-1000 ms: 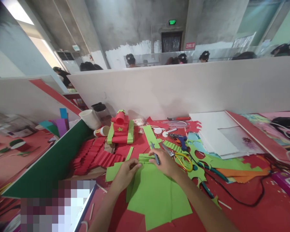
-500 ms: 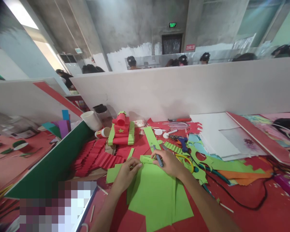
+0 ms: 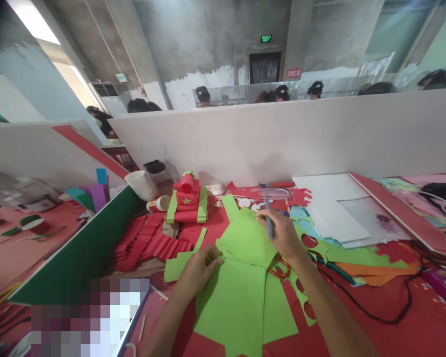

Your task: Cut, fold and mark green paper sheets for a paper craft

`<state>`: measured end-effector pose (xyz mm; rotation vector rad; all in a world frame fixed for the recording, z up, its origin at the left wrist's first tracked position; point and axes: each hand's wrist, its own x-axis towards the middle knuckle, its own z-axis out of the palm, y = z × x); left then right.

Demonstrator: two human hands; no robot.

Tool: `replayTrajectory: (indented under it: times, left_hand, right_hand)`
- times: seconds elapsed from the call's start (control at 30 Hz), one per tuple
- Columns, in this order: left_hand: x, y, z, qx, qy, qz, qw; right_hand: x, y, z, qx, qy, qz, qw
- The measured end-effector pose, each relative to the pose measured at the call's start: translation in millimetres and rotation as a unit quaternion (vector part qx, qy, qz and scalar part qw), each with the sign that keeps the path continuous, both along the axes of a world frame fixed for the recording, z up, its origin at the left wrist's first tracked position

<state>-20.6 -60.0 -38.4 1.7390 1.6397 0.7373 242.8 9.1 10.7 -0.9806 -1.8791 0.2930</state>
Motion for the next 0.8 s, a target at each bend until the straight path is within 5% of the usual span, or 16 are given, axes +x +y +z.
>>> replayTrajectory:
  times: [0.1, 0.2, 0.47, 0.8]
  left_hand:
    - [0.7, -0.4, -1.7, 0.021, 0.005, 0.006, 1.000]
    - [1.6, -0.9, -1.1, 0.047, -0.046, 0.035, 0.997]
    - [-1.9, -1.2, 14.4, -0.044, -0.306, 0.071, 0.948]
    - [7.4, -3.2, 3.0, 0.029, -0.164, -0.062, 0.984]
  right_hand:
    - [3.6, 0.3, 2.4, 0.049, 0.087, -0.069, 0.993]
    - [4.0, 2.8, 3.2, 0.009, 0.140, -0.080, 0.987]
    - [-23.5, -5.3, -8.2, -0.206, 0.006, 0.109, 0.972]
    - [-39.5, -11.2, -27.7, -0.247, -0.023, 0.126, 0.960]
